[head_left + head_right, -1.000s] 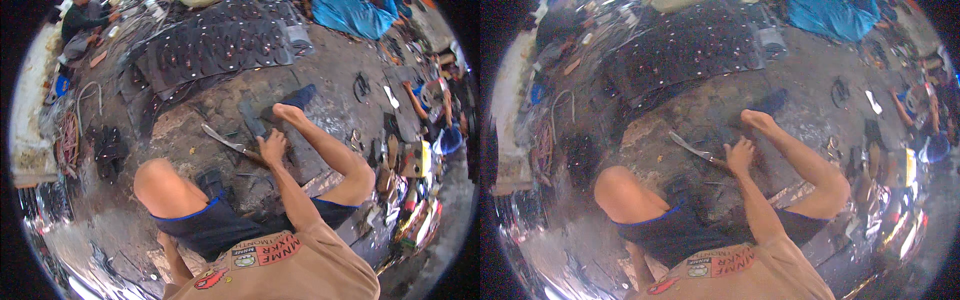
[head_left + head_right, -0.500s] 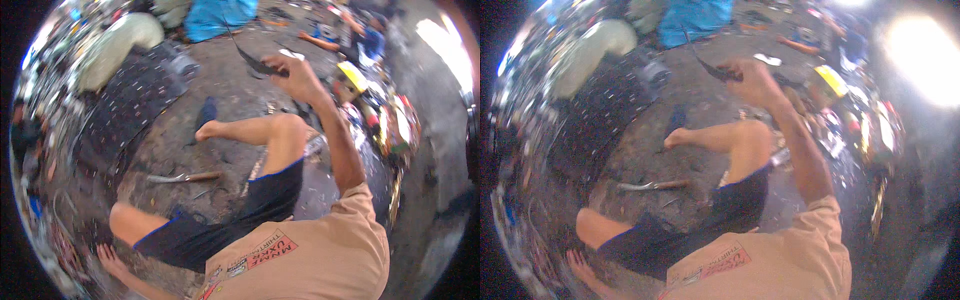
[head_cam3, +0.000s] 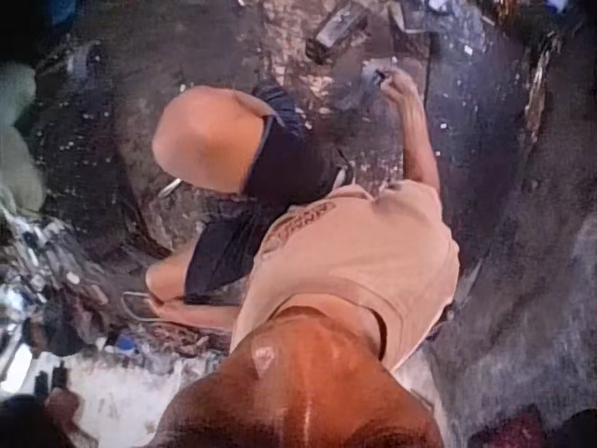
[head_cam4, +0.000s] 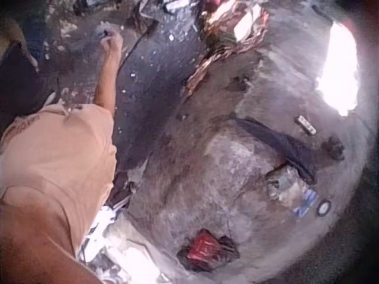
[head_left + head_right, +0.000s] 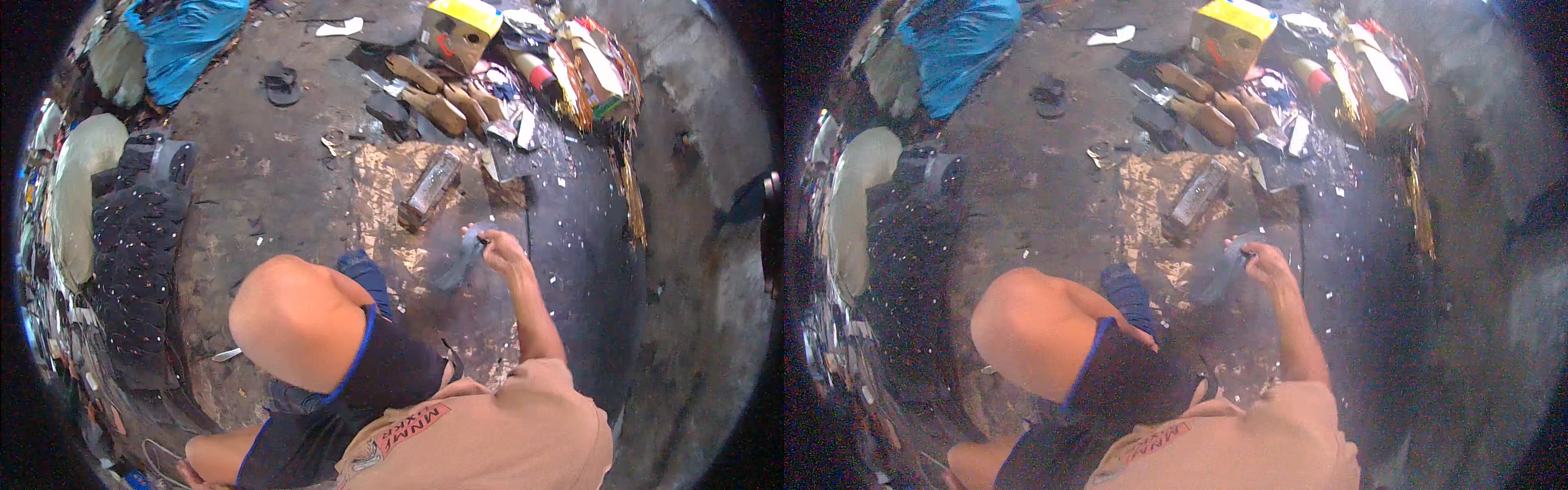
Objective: The person sits on the floor in a workshop and assembles flip-flops by hand. They pick up a flip-flop sole, attach the strap, and use a knife to trim excess material. The person repeats this process for multiple flip-flops, placing finished ones in a pile.
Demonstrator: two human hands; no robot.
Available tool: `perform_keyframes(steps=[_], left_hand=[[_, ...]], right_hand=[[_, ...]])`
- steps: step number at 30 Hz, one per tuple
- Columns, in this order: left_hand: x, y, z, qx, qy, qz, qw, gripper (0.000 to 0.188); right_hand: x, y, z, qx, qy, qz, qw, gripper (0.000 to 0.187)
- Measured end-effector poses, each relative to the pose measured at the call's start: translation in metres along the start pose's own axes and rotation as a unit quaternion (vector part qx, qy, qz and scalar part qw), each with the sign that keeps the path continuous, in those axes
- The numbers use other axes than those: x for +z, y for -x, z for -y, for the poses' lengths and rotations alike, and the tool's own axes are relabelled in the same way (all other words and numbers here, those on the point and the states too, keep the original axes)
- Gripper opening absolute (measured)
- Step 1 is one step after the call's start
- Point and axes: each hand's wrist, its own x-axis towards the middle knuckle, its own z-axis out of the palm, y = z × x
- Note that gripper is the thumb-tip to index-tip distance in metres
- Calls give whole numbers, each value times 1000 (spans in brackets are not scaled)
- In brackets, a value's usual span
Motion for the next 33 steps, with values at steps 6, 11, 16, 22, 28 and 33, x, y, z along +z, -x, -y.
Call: perform_keyframes(steps=[6,11,16,22,28,33], left_hand=[[84,-39,-36,24,-22,109,994,68],[155,-18,-48,-40,-59,179,981,63],[163,-44,-26,-117,-27,240,963,52],[175,-31,-25,-82,-143,291,942,53],[164,-41,-22,-125,-122,313,933,61],[151,-55,-12,-38,-259,380,887,55]], right_hand=[[-23,6,-63,-141,98,-118,978,44],[34,5,-23,-238,-30,5,971,40],[63,-74,41,-438,425,-151,778,52],[85,-123,27,-501,726,-129,454,67],[95,-142,94,-457,508,-112,721,53],[82,-134,41,-528,732,-94,420,50]])
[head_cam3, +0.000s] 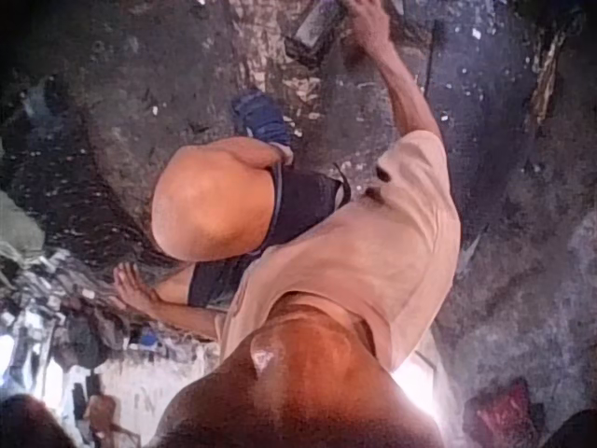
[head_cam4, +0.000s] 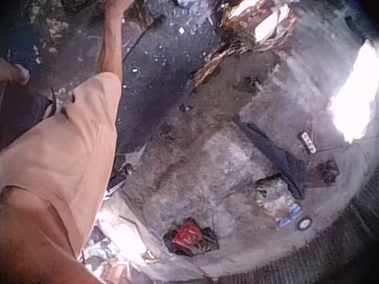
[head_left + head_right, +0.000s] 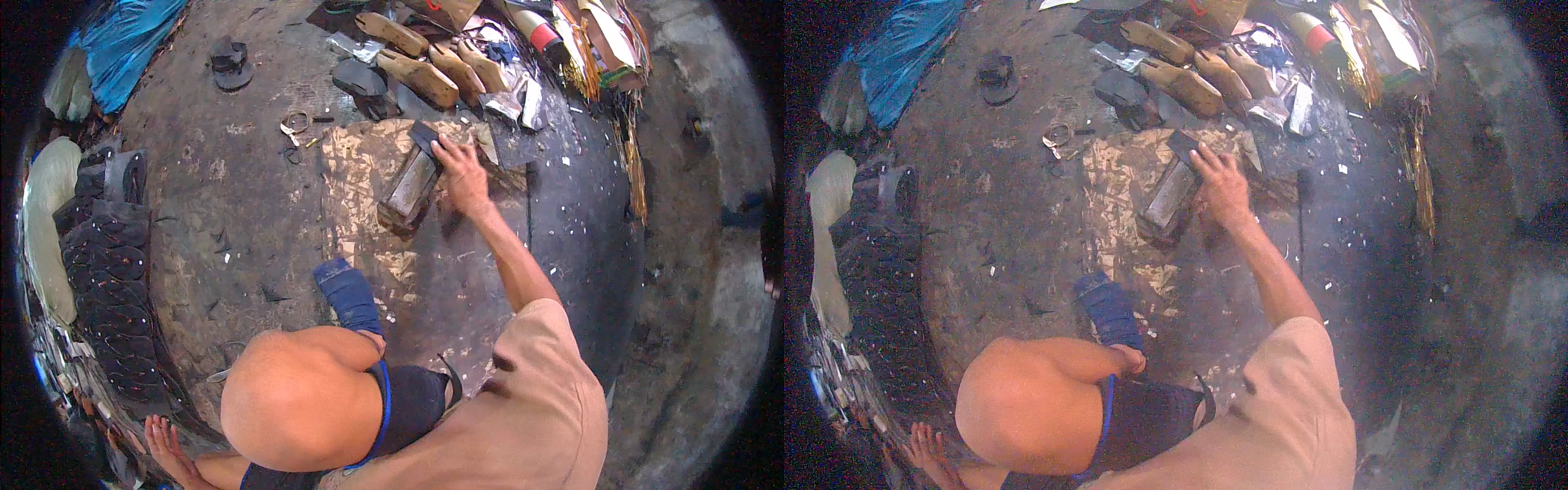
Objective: The person sits on the floor in a workshop and assembles flip-flops by hand. They pick up a flip-flop sole, attach the strap, and use a knife to trim excess material. The person repeats this process for multiple flip-flops, placing finished ones in a pile.
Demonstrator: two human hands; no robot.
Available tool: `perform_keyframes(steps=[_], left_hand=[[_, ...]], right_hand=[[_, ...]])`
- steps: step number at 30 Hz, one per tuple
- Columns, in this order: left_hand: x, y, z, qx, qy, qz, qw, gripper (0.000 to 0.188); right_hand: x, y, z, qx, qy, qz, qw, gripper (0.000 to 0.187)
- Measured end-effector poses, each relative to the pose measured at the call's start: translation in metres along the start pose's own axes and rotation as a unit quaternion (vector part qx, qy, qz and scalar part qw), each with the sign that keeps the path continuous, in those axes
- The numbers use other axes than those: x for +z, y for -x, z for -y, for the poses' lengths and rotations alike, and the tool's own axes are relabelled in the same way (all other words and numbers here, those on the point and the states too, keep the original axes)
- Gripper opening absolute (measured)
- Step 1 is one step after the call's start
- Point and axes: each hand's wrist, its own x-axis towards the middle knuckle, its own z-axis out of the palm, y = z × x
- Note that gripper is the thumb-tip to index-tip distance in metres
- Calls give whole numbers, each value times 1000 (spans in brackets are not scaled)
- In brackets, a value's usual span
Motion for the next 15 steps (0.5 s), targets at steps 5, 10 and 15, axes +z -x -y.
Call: perform_keyframes(steps=[5,10,15], left_hand=[[18,11,-25,-28,6,-5,1000,53],[1,-5,25,-43,33,-69,996,50],[8,-3,7,-25,-7,-41,999,52]], right_hand=[[-14,-22,8,189,-187,-178,948,49],[-19,0,13,171,-105,28,979,46],[5,29,4,105,-16,-92,990,53]])
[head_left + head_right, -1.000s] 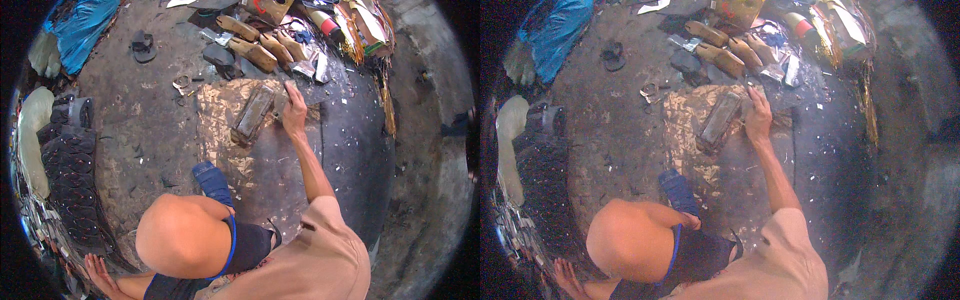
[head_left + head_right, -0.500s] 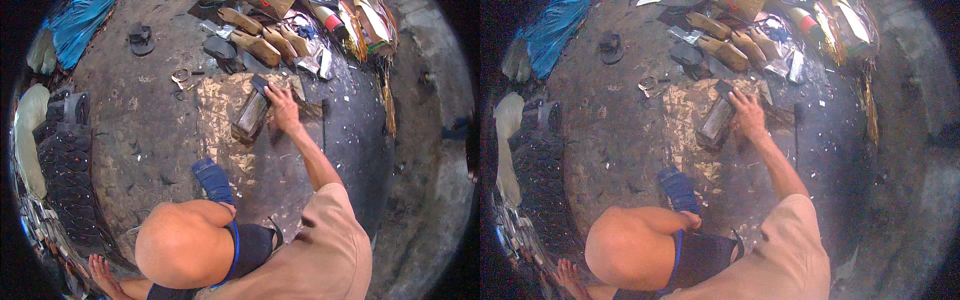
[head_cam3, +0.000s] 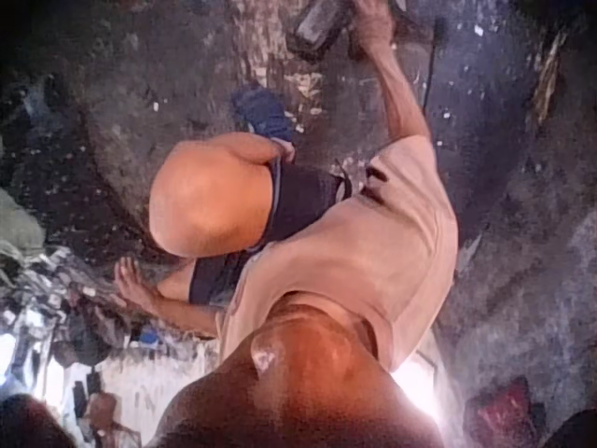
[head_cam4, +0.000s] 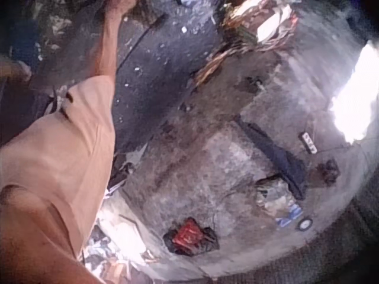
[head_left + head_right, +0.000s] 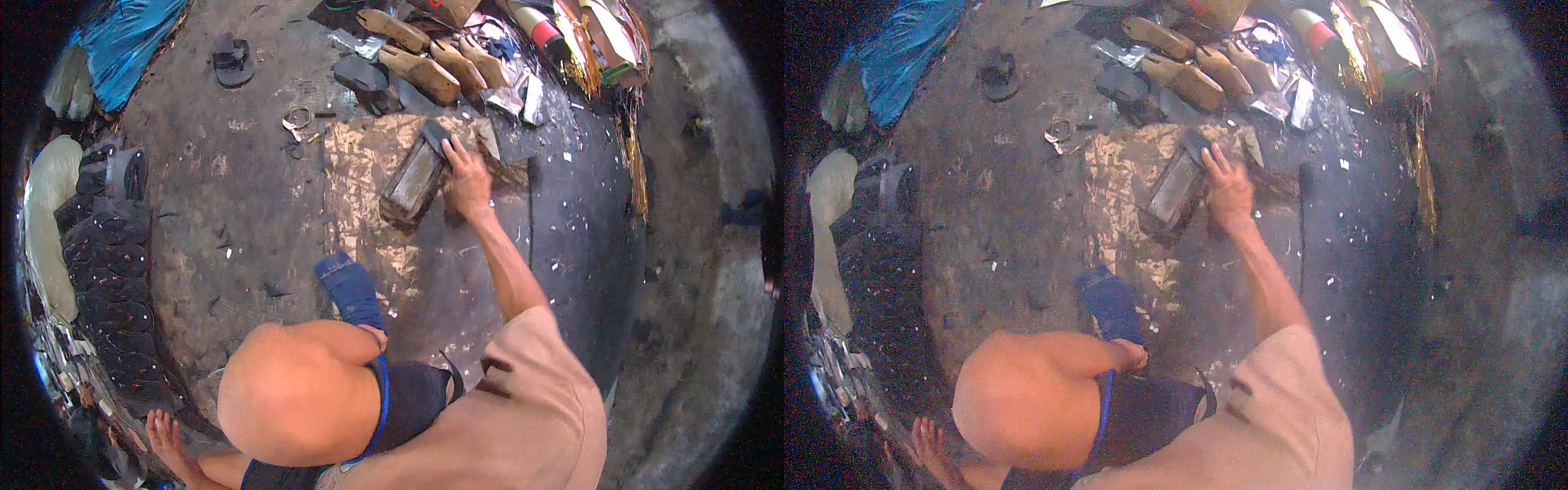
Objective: The person sits on the floor in a workshop and assembles flip-flops by hand. They pick up a flip-flop sole, attach the strap, and use a knife to trim excess material. The person repeats this process for multiple flip-flops, placing finished ones in a pile.
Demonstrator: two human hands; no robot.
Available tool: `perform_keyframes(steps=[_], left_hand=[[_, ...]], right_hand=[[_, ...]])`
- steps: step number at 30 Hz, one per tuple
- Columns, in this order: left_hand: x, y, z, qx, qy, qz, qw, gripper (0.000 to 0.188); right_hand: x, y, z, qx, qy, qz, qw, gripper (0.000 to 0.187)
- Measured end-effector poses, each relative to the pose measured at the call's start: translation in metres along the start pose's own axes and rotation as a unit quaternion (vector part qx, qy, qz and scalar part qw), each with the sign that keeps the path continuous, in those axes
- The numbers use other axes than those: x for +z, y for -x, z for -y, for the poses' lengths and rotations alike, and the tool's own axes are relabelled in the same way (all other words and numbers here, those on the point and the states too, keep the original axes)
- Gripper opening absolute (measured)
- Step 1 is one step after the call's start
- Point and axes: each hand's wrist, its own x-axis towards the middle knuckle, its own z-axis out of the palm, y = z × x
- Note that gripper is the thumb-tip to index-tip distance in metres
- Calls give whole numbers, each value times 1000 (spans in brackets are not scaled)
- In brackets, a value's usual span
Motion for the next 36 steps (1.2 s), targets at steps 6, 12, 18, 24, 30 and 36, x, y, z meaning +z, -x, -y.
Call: perform_keyframes(steps=[6,12,18,24,30,36], left_hand=[[3,7,-9,9,1,8,1000,52],[-27,-11,31,81,15,79,993,51],[3,13,-8,13,-56,7,998,48],[7,10,-6,13,-39,22,999,49],[8,23,-16,22,-54,-4,998,46],[17,17,-17,30,-54,24,998,47]], right_hand=[[-13,-22,19,54,-93,-171,979,59],[-17,-13,6,86,-193,-15,977,57],[-2,7,25,-23,-7,151,988,62],[-5,-3,20,-51,1,22,998,60],[-24,-30,37,-29,-22,-1,999,67],[-26,-16,35,49,-161,22,986,57]])
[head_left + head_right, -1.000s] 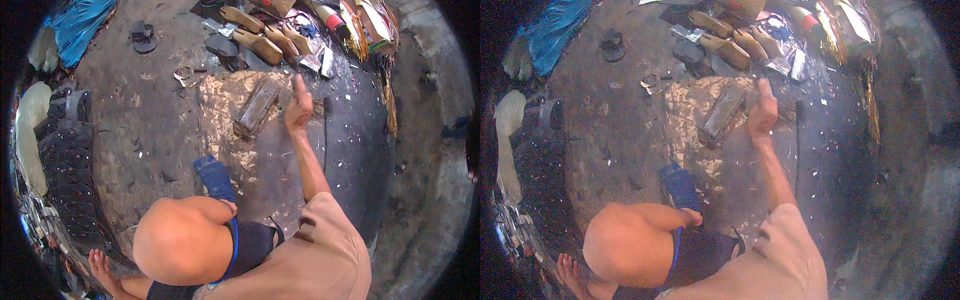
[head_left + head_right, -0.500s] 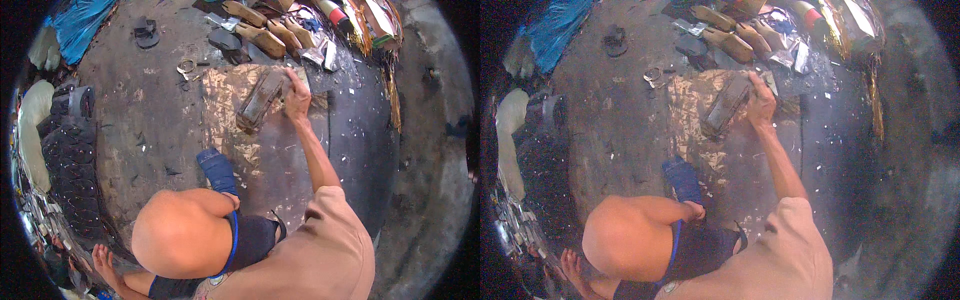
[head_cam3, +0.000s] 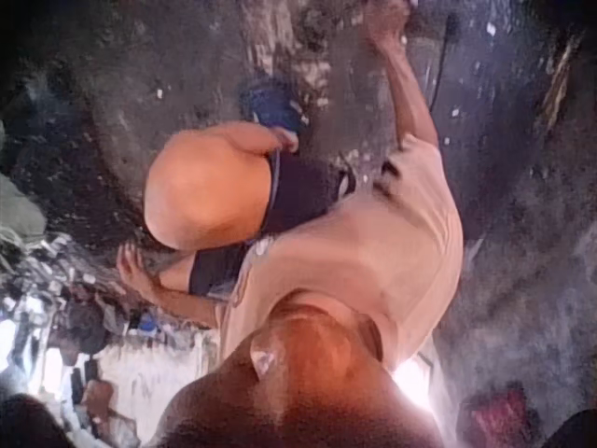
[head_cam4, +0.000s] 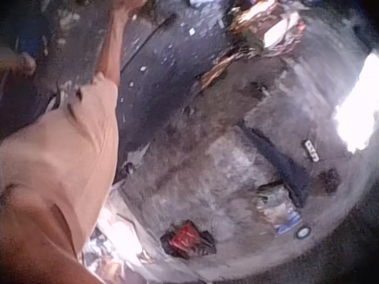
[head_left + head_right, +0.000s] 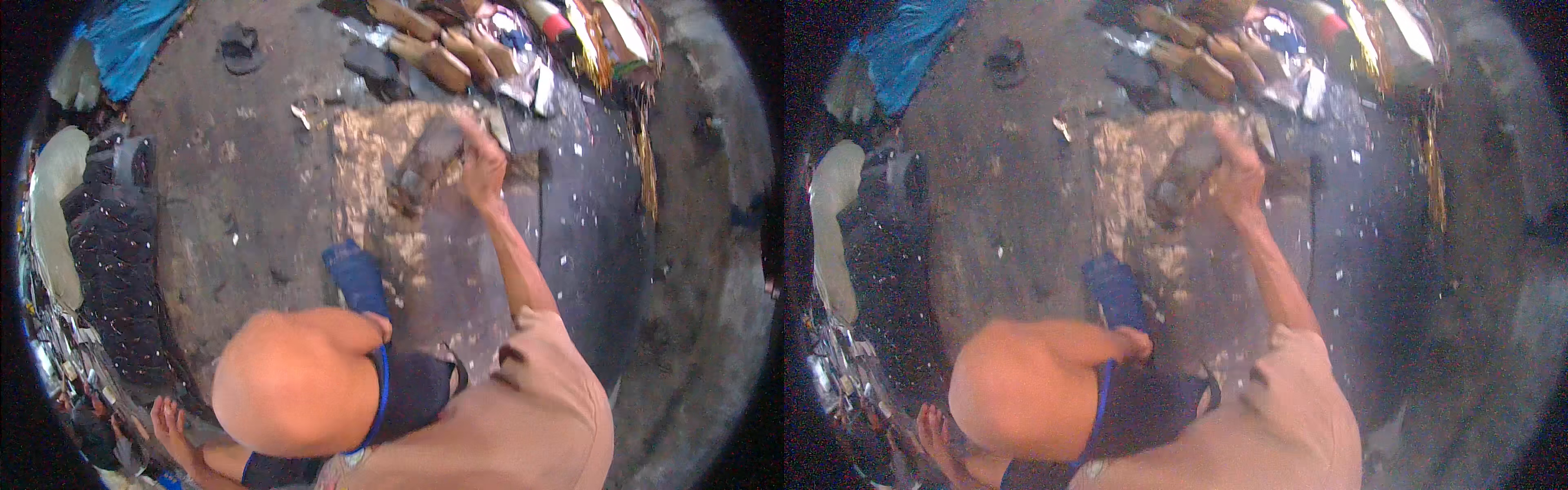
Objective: The person sits on the floor in a workshop and assembles flip-flops by hand. They pick up a flip-flop sole, attach the strap, and use a knife to trim excess material. The person repeats this process for multiple flip-flops, placing finished ones in a pile.
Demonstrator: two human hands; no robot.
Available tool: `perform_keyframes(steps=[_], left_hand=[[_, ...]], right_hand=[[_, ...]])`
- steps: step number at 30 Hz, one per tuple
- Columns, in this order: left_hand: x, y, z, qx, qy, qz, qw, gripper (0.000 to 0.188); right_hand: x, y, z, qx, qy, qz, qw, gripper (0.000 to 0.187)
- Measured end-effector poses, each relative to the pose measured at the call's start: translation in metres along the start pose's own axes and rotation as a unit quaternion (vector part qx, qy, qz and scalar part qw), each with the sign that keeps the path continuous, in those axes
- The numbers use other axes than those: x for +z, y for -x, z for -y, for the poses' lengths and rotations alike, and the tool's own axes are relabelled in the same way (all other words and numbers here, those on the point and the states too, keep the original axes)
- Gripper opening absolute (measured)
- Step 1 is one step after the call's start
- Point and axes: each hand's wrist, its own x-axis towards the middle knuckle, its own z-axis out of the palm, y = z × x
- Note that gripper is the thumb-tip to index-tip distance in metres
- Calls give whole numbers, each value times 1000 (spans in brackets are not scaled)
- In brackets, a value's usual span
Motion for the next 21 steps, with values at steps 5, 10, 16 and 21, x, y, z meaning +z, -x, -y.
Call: perform_keyframes(steps=[5,10,16,21], left_hand=[[-12,-4,9,-6,-19,23,1000,47],[11,-5,3,-1,-25,32,999,47],[-5,1,0,9,-44,41,998,46],[-12,-4,27,-19,-70,60,996,48]], right_hand=[[16,15,-10,-80,192,100,973,65],[6,-12,14,-134,153,27,979,57],[1,-6,-12,38,-44,110,992,51],[-44,-43,3,362,-407,100,833,39]])
